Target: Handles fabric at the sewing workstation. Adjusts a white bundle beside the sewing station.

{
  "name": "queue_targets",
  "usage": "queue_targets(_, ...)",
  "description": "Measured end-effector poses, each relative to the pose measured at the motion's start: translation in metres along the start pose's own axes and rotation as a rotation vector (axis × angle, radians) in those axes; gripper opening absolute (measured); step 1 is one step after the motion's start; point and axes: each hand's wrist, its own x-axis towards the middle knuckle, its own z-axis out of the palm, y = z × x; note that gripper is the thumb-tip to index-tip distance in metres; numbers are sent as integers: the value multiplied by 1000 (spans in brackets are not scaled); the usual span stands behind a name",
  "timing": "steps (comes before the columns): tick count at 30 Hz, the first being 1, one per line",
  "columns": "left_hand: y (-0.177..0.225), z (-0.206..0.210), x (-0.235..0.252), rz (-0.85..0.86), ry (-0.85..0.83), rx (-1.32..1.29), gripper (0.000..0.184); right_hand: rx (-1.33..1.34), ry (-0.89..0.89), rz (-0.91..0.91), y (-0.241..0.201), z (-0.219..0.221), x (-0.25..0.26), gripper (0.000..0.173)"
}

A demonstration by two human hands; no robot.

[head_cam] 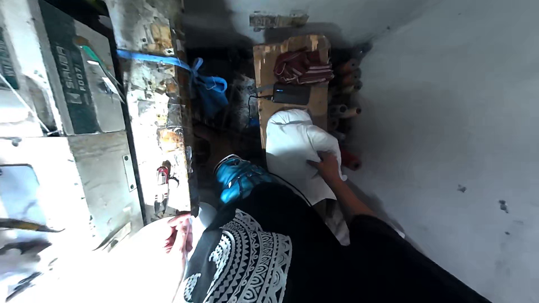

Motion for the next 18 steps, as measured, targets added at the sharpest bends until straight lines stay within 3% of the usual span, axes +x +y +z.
queue_targets(3,8,4,2,-18,14,-26,20,26,-3,-23,-22,-5,1,43)
queue_targets(8,-13,-6,2,24,-25,-20,18,-9,-100,31,-3,-7,17,44)
queue_targets(11,-27,-11,4,85,-25,-36,17,92,-169,-93,-15,-18,15,35)
queue_targets(15,-9,-4,2,14,13,17,18,110,64,-23,8,-28,26,42)
queue_targets(18,-15,-6,1,57,-28,7,21,128,191,-180,-1,-18,8,48)
